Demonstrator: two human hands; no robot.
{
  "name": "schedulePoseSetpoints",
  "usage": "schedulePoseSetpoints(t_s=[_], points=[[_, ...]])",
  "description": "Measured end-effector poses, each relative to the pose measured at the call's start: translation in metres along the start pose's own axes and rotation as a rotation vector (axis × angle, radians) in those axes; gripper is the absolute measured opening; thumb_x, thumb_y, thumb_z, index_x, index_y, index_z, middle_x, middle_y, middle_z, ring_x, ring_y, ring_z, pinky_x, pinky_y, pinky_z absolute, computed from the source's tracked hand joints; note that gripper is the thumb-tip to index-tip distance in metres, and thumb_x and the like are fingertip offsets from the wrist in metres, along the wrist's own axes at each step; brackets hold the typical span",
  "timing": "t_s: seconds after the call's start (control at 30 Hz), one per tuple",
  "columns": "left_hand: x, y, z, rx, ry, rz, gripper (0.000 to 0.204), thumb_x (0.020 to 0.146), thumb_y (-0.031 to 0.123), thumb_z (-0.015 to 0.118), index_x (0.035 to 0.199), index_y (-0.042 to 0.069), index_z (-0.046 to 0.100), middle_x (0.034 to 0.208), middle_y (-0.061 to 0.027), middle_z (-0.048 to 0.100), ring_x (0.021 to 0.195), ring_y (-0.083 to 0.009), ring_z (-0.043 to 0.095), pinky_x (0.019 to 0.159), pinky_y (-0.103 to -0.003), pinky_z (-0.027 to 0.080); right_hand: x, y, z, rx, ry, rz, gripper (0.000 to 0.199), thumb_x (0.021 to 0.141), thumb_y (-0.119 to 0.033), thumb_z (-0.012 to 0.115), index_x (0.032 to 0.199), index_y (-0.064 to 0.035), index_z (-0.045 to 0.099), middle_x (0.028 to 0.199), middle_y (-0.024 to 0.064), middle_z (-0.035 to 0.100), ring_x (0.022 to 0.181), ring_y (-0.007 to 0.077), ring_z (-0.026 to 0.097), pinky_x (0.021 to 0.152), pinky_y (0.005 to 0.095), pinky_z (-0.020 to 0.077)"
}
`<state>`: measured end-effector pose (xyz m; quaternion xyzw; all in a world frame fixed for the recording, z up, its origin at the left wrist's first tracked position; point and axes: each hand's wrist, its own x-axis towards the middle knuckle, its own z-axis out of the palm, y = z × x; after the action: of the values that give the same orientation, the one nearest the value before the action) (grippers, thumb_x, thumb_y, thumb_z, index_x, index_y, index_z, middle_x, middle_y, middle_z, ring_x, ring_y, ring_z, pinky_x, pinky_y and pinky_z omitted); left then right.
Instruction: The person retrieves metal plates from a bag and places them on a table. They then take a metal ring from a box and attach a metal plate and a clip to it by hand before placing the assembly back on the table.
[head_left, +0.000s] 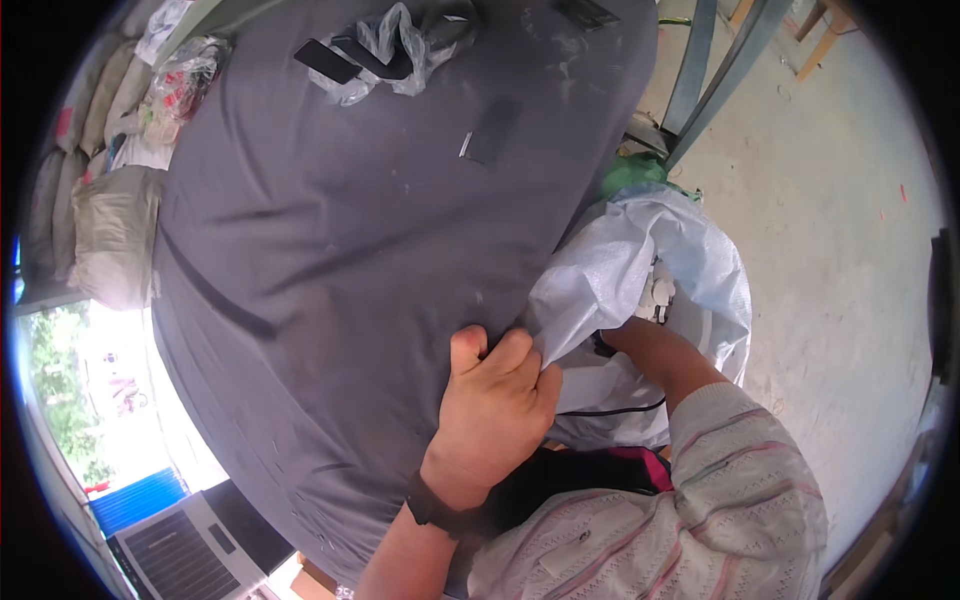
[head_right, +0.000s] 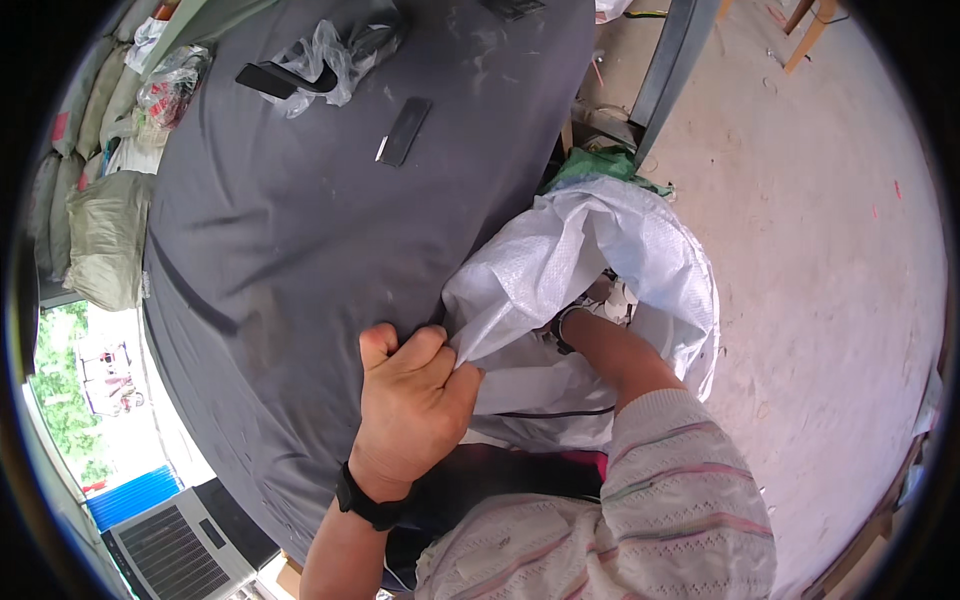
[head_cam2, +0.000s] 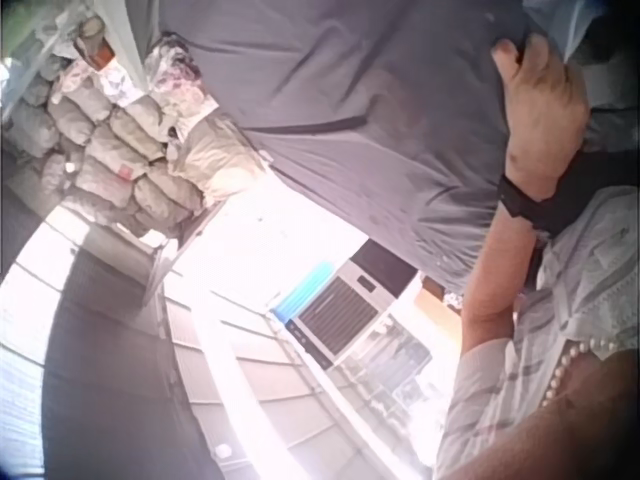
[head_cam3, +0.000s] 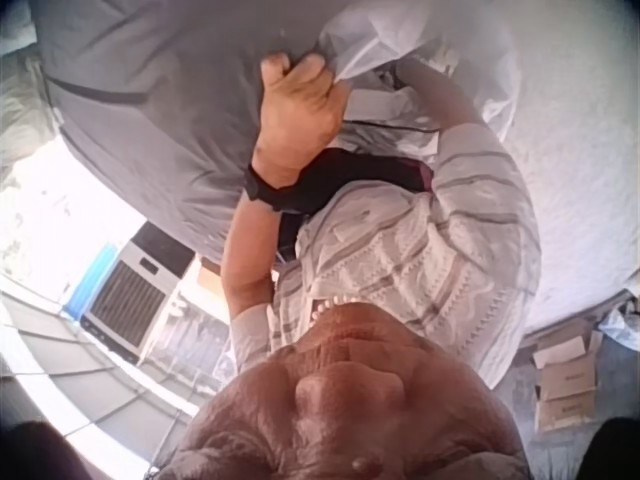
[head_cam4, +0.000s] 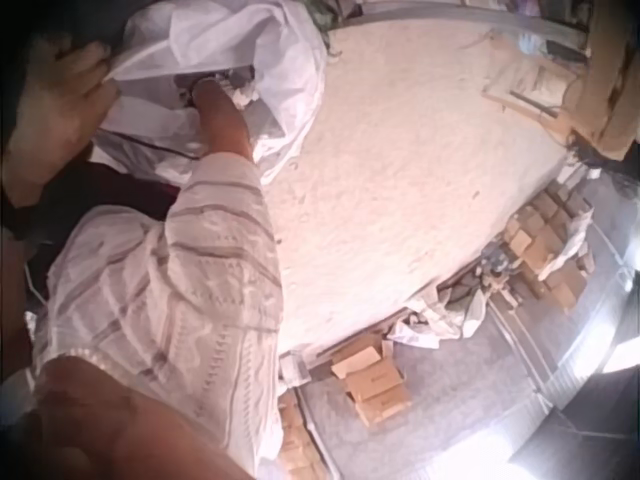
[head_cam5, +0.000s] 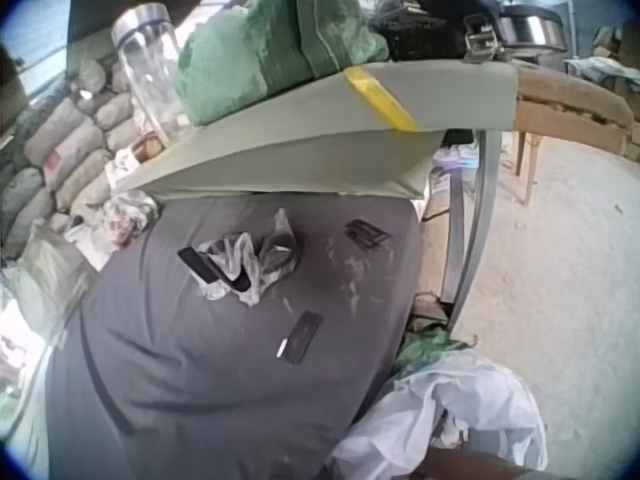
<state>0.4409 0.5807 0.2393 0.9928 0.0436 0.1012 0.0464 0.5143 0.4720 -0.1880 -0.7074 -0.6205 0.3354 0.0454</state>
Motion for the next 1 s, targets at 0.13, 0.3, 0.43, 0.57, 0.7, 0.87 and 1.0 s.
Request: schedulePoseSetpoints(t_s=[0.13,0.3,0.43,0.57,0.7,0.87,1.0], points=[[0.001,0.001,0.0,-0.006,-0.005,-0.003,0.01,0.061,0.012,0.06,0.063,0.01,0.05,0.064,-0.0017,0.045,0.078,-0.0185,0.049,0.077,-0.04,0.036,0.01,-0.005,0.001,0.008,0.034,-0.008,0.03,0.076,-0.021,0.06,0.102,-0.0082,0.069,0.109,0.0172,0.065,0.108,0.0339,0.059,0.089,0.0482,0.0449],[0.001,0.002,-0.002,-0.034,-0.047,-0.016,0.01,0.06,0.009,0.064,0.069,0.01,0.058,0.064,0.0002,0.047,0.077,-0.0167,0.053,0.075,-0.039,0.033,0.017,-0.011,0.005,0.019,0.066,-0.011,0.031,0.077,-0.021,0.06,0.103,-0.0083,0.069,0.109,0.017,0.065,0.109,0.0339,0.058,0.089,0.0485,0.0447],[0.0,0.001,-0.002,-0.035,-0.048,-0.025,0.01,0.06,0.009,0.064,0.069,0.009,0.058,0.065,0.0001,0.047,0.076,-0.0167,0.053,0.075,-0.039,0.033,0.016,-0.012,0.005,0.022,0.09,-0.001,0.031,0.077,-0.021,0.06,0.103,-0.0085,0.069,0.109,0.0169,0.065,0.109,0.0339,0.058,0.089,0.0487,0.0446],[0.0,0.001,-0.002,-0.042,-0.048,-0.028,0.011,0.06,0.009,0.064,0.069,0.01,0.057,0.064,0.0004,0.047,0.076,-0.0165,0.052,0.075,-0.039,0.033,0.014,-0.009,0.002,0.015,0.117,0.01,0.031,0.077,-0.021,0.06,0.103,-0.0086,0.069,0.109,0.0168,0.065,0.109,0.0339,0.058,0.089,0.0489,0.0445],[0.001,0.001,-0.002,-0.045,-0.046,-0.032,0.01,0.061,0.009,0.064,0.068,0.01,0.057,0.064,0.0005,0.046,0.076,-0.0162,0.052,0.075,-0.039,0.033,0.007,-0.006,0.003,0.014,0.136,0.024,0.031,0.077,-0.021,0.06,0.104,-0.0087,0.069,0.109,0.0167,0.065,0.109,0.0338,0.058,0.089,0.0492,0.0444],[0.0,0.0,-0.004,-0.038,-0.057,-0.031,0.011,0.061,0.009,0.065,0.069,0.01,0.057,0.064,0.0008,0.046,0.077,-0.0162,0.053,0.076,-0.039,0.033,-0.003,-0.001,0.005,0.015,0.16,0.046,0.031,0.077,-0.022,0.06,0.104,-0.0089,0.069,0.11,0.0166,0.065,0.11,0.0338,0.058,0.089,0.0495,0.0443],[-0.001,0.0,-0.003,-0.068,-0.061,-0.035,0.011,0.061,0.008,0.065,0.069,0.009,0.058,0.065,0.0008,0.048,0.077,-0.0162,0.053,0.075,-0.038,0.033,-0.008,-0.002,0.008,0.017,0.177,0.051,0.031,0.077,-0.022,0.061,0.104,-0.009,0.069,0.11,0.0164,0.065,0.11,0.0338,0.057,0.089,0.0497,0.0442]])
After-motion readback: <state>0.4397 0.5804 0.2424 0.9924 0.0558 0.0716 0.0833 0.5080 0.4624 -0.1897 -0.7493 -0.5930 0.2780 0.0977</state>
